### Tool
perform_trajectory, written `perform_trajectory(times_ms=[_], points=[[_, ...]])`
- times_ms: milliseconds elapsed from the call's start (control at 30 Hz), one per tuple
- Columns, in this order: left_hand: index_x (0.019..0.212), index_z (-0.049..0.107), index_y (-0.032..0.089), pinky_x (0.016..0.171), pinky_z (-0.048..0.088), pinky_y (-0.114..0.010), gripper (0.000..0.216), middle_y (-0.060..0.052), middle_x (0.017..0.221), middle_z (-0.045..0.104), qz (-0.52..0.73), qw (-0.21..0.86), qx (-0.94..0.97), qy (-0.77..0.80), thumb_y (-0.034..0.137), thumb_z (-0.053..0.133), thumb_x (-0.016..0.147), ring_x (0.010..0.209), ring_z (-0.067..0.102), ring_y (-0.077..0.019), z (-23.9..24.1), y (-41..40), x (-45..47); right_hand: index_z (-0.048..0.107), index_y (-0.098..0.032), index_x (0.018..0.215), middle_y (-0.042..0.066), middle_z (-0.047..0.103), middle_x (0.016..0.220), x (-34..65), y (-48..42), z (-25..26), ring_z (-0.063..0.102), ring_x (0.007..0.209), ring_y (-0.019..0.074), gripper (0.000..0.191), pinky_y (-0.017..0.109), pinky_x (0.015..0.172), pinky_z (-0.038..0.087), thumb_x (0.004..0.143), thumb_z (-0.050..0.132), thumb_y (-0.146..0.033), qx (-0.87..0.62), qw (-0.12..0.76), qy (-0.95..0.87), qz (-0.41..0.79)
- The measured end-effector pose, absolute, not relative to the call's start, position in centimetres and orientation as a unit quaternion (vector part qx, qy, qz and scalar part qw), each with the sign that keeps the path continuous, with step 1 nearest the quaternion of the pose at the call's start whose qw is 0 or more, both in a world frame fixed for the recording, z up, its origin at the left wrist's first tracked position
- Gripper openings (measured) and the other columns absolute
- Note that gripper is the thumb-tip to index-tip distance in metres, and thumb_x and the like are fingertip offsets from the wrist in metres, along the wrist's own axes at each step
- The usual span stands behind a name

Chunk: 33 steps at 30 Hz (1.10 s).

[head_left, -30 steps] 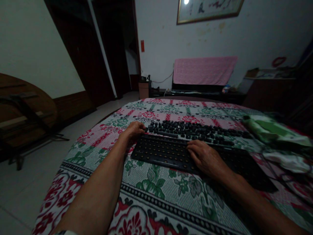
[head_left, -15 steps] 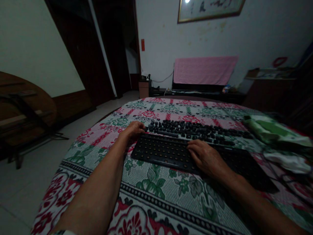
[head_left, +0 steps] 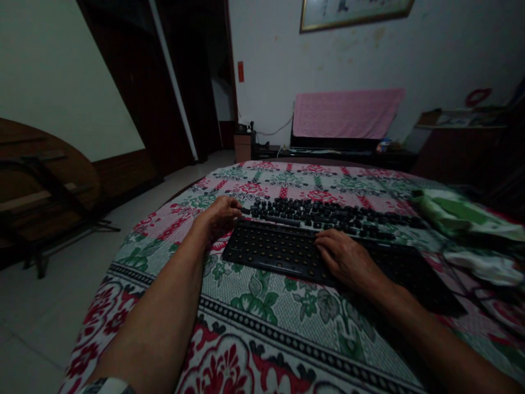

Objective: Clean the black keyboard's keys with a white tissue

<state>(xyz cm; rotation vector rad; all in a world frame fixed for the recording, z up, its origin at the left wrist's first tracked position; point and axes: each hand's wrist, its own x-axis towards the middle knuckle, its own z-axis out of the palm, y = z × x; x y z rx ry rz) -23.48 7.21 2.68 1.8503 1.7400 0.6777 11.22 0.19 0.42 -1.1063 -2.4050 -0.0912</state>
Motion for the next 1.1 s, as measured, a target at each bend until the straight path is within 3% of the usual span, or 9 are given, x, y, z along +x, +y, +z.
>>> perform_trajectory(times_ms=[167, 367, 700, 1100], points=[[0.083, 0.063, 0.015, 0.061, 0.043, -0.021, 0.021, 0.002, 0.071, 0.062, 0.220, 0.298, 0.706, 0.603, 0.020, 0.061, 0.063, 0.064, 0.055, -0.0103, 4.8, 4.7, -23.4, 0.064, -0.018, 0.088, 0.008, 0.062, 0.097, 11.3, 0.5, 0.5, 0.057, 0.088, 0.0189, 0.023, 0.031, 0.078, 0.045, 0.085, 0.042, -0.020, -0.424, 0.229, -0.876, -0.028], [0.078, 0.063, 0.016, 0.052, 0.038, -0.020, 0.018, 0.004, 0.059, 0.058, 0.134, 0.381, 0.692, 0.598, 0.020, 0.061, 0.060, 0.052, 0.050, -0.0093, 6.5, 0.2, -23.5, 0.063, -0.018, 0.096, 0.007, 0.062, 0.094, 7.7, -0.3, 2.4, 0.058, 0.087, 0.0177, 0.022, 0.028, 0.078, 0.044, 0.084, 0.045, -0.019, -0.424, 0.241, -0.873, 0.003], [0.077, 0.066, 0.018, 0.049, 0.036, -0.022, 0.020, 0.005, 0.056, 0.059, 0.095, 0.396, 0.677, 0.613, 0.021, 0.063, 0.057, 0.048, 0.048, -0.0097, 6.2, -0.5, -23.0, 0.065, -0.021, 0.098, 0.004, 0.065, 0.094, -3.8, -0.8, 2.4, 0.057, 0.086, 0.0162, 0.022, 0.025, 0.075, 0.040, 0.081, 0.053, -0.027, -0.344, 0.230, -0.903, 0.113], [0.073, 0.066, 0.017, 0.049, 0.037, -0.019, 0.017, 0.004, 0.058, 0.059, 0.096, 0.411, 0.676, 0.603, 0.023, 0.065, 0.058, 0.052, 0.049, -0.0083, 5.7, -0.3, -23.5, 0.067, -0.022, 0.091, 0.005, 0.061, 0.089, -5.0, -0.6, 1.5, 0.054, 0.083, 0.0162, 0.021, 0.025, 0.071, 0.037, 0.082, 0.050, -0.032, -0.372, 0.214, -0.901, 0.064]])
